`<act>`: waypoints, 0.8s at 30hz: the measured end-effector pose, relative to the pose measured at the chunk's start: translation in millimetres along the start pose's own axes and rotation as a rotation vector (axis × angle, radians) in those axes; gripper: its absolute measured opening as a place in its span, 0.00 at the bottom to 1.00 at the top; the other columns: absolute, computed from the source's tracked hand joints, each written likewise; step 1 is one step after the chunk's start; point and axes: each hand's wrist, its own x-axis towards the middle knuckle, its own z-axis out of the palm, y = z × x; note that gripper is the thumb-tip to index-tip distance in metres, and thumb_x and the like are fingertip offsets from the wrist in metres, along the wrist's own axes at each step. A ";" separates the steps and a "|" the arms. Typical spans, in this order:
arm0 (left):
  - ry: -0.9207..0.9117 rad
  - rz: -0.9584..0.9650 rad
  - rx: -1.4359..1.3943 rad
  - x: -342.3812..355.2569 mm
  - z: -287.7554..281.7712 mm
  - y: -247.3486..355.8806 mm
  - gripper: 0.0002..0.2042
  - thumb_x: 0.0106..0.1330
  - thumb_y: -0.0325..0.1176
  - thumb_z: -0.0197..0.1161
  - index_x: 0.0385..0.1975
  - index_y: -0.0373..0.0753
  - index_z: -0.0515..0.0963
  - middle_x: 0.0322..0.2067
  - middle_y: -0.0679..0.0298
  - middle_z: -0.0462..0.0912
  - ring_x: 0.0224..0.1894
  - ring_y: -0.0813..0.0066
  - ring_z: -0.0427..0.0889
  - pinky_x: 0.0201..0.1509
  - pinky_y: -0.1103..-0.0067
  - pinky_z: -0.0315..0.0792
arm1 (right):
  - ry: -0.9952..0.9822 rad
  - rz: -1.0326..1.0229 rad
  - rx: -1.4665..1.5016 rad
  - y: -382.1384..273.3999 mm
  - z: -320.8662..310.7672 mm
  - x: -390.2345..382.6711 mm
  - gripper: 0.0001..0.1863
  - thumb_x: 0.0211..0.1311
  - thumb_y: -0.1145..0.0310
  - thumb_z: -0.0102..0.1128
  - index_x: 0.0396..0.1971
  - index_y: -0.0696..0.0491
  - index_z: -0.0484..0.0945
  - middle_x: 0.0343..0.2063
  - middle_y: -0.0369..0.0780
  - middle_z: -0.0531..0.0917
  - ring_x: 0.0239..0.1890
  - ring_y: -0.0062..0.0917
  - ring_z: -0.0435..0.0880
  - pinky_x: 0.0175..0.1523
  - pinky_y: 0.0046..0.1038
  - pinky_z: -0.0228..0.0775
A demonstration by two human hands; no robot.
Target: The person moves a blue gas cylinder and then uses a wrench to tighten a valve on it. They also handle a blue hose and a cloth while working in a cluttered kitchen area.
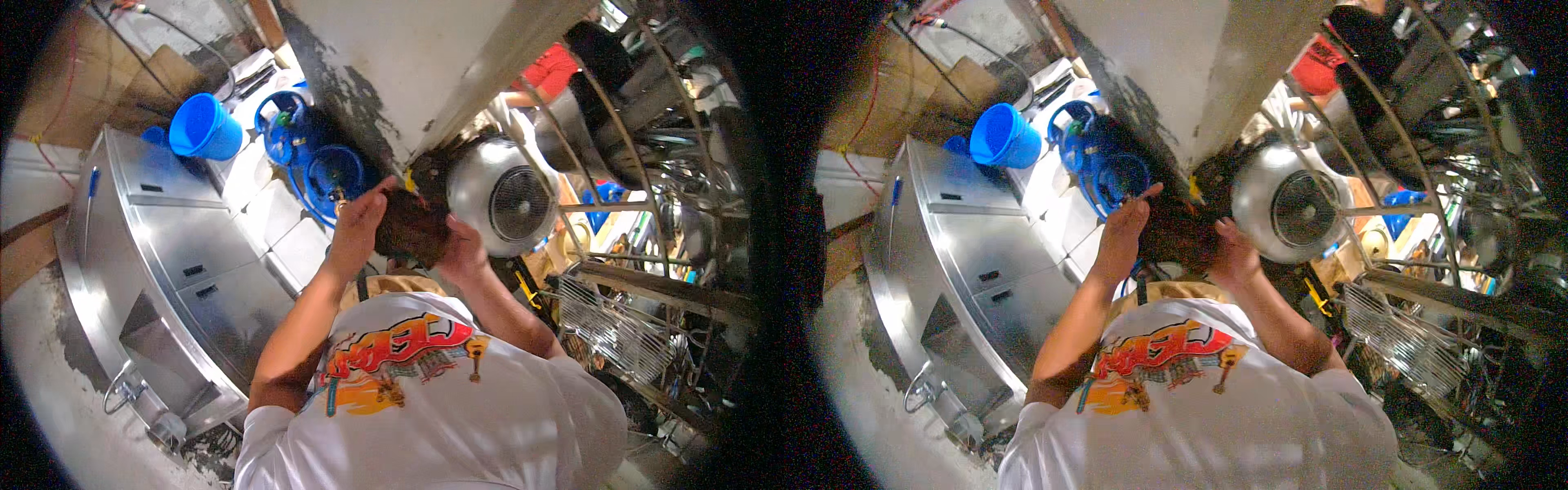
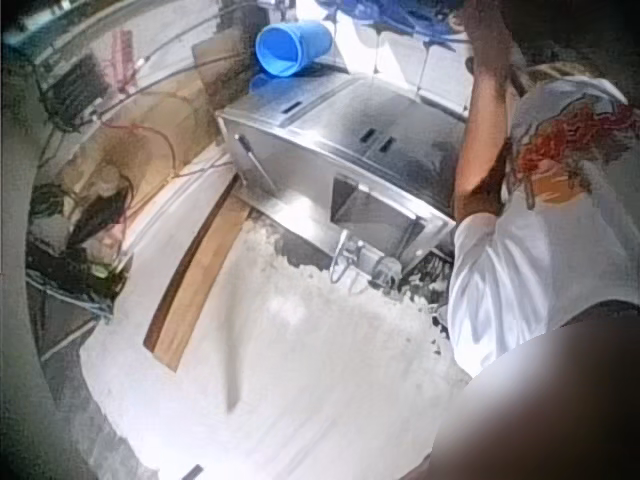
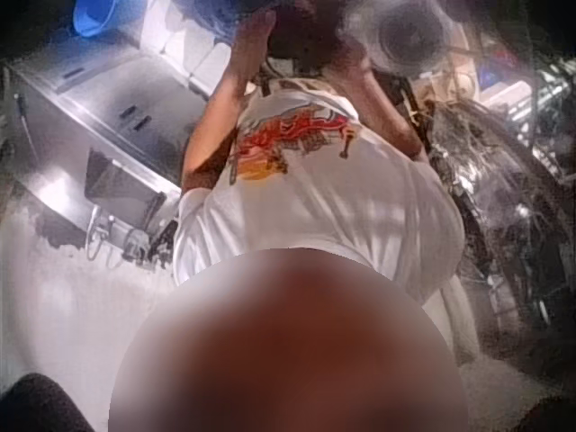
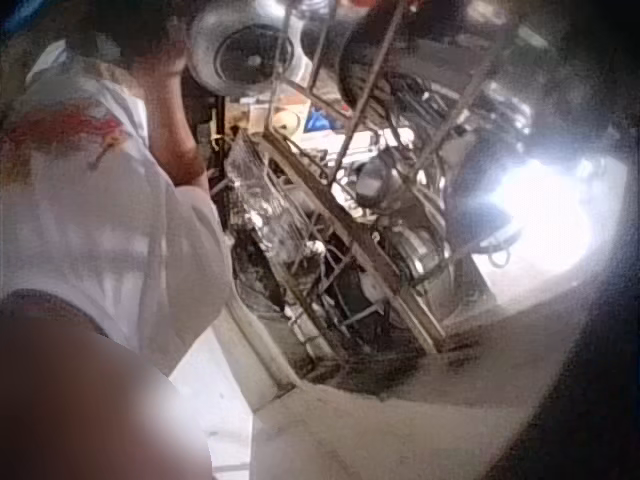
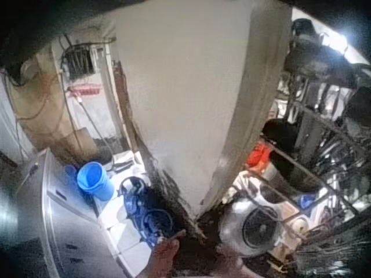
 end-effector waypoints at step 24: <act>0.212 -0.128 0.101 11.5 26.5 -57.5 0.17 0.73 0.42 0.47 0.35 0.35 0.77 0.31 0.67 0.78 0.36 0.80 0.72 0.44 0.79 0.67 | 0.059 -0.187 0.023 -33.0 -24.6 -14.1 0.26 0.51 0.68 0.56 0.52 0.59 0.69 0.48 0.47 0.78 0.49 0.41 0.78 0.57 0.44 0.70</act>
